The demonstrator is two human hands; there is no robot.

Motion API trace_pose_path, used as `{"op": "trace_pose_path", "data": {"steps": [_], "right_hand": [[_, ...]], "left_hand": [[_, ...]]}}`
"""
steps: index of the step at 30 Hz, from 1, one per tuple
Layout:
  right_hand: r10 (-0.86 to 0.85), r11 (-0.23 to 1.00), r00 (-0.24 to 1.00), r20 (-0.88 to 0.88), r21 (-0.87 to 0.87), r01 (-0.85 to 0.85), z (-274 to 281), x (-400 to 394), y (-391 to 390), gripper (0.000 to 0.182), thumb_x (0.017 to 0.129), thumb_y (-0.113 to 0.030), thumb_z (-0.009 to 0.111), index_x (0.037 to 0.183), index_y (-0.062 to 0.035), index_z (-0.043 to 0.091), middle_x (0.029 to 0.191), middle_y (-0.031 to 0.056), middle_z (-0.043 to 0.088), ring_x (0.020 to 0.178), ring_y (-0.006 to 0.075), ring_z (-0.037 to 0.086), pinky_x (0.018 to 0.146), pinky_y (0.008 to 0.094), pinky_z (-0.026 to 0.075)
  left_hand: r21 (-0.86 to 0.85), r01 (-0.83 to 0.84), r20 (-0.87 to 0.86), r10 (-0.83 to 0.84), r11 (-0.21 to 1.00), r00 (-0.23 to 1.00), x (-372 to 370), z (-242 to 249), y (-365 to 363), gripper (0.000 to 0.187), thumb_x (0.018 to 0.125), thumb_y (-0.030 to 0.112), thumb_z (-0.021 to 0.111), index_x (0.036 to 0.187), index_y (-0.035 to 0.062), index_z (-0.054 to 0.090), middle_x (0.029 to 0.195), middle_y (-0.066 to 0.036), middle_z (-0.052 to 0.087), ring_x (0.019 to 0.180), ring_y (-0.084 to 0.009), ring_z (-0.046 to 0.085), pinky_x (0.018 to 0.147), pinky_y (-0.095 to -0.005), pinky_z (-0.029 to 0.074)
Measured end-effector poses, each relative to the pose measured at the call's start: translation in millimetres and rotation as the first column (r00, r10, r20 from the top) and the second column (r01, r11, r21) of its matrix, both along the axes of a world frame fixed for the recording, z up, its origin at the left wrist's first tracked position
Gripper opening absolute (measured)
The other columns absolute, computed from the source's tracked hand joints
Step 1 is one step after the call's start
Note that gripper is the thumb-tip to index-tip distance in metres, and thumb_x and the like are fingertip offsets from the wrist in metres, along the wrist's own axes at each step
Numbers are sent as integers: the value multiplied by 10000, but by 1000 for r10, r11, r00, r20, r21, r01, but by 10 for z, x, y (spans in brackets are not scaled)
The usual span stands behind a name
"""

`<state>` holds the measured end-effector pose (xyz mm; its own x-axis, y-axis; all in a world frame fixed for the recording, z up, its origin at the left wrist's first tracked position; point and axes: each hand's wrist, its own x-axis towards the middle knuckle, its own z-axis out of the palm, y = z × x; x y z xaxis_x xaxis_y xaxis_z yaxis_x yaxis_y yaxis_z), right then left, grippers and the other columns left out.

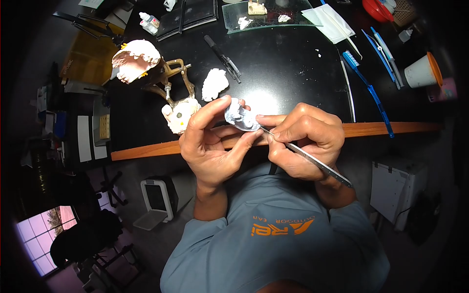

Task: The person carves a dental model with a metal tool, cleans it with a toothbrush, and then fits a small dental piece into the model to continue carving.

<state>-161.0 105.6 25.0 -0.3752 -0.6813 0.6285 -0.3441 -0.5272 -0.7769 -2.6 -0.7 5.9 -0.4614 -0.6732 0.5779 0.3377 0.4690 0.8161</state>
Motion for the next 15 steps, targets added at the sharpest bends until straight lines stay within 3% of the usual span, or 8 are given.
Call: {"op": "trace_pose_path", "data": {"steps": [3,12,15], "right_hand": [[-2,1000,998,-67,-14,1,-12,-4,-10,188,727,162,761,776,7,666,745,106,701,710,163,768,880,473,715],[1,1000,997,-72,-31,-3,8,-19,-6,182,719,165,736,763,6,659,729,100,687,680,143,732,881,480,717],[-24,1000,999,-31,-8,24,8,-11,21,194,702,139,793,746,-2,667,764,97,717,887,289,832,794,353,692]], "left_hand": [[-14,-1,-3,1,1000,1000,-5,0,-8,697,761,-175,887,1386,-88,591,1301,-217,672,1198,-307,749,942,-387,711],[-4,6,-20,-6,1000,1000,6,-15,-15,741,759,-171,892,1400,-75,534,1298,-228,650,1200,-295,740,937,-382,713],[33,6,-59,-4,999,998,-4,7,-1,794,754,-159,905,1419,-56,483,1267,-222,643,1184,-284,736,948,-378,709]]}}
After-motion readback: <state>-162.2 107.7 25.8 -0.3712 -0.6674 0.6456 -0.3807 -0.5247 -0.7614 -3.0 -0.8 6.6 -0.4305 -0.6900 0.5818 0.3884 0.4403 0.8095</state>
